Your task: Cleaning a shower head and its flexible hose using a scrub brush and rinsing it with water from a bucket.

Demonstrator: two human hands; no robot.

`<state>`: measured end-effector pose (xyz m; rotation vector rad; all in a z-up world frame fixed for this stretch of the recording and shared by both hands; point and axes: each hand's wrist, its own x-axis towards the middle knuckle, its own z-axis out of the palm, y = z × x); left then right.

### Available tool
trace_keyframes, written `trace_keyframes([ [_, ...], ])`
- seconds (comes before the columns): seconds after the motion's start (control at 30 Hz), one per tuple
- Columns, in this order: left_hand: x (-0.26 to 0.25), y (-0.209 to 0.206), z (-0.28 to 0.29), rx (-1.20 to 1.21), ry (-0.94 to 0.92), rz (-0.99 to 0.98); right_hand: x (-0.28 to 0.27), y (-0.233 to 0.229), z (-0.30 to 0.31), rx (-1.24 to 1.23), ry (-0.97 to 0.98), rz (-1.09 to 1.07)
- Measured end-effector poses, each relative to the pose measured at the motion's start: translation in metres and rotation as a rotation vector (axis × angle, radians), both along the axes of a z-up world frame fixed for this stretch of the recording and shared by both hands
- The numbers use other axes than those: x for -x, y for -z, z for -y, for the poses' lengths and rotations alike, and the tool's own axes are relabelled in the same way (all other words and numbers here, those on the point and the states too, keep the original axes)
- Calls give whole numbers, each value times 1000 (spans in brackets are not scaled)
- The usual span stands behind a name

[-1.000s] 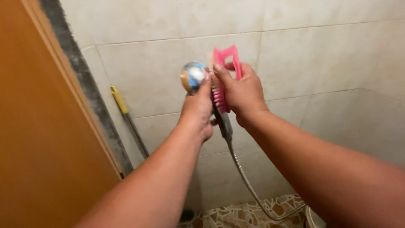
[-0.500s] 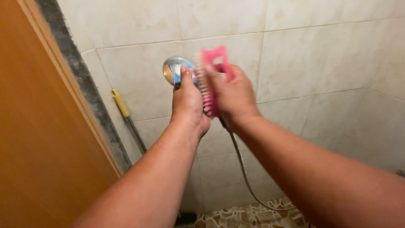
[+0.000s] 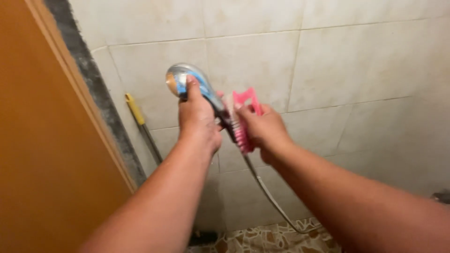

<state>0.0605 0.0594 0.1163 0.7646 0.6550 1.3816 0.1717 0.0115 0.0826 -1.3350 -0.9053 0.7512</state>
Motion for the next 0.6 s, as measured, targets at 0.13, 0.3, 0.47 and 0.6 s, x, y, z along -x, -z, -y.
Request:
trace_keyframes([
  [0.13,11,8,3,14,-48,7,34,-23,23,-255,-123,-60],
  [0.3,20,6,-12,37,92,203,14,-1,16,-188,-395,-140],
  [0.47,45,-20,0,148,46,81,27,10,24,-122,-388,-195],
  [0.6,52,-32,-15,173,68,90,28,9,20,-210,-335,-93],
])
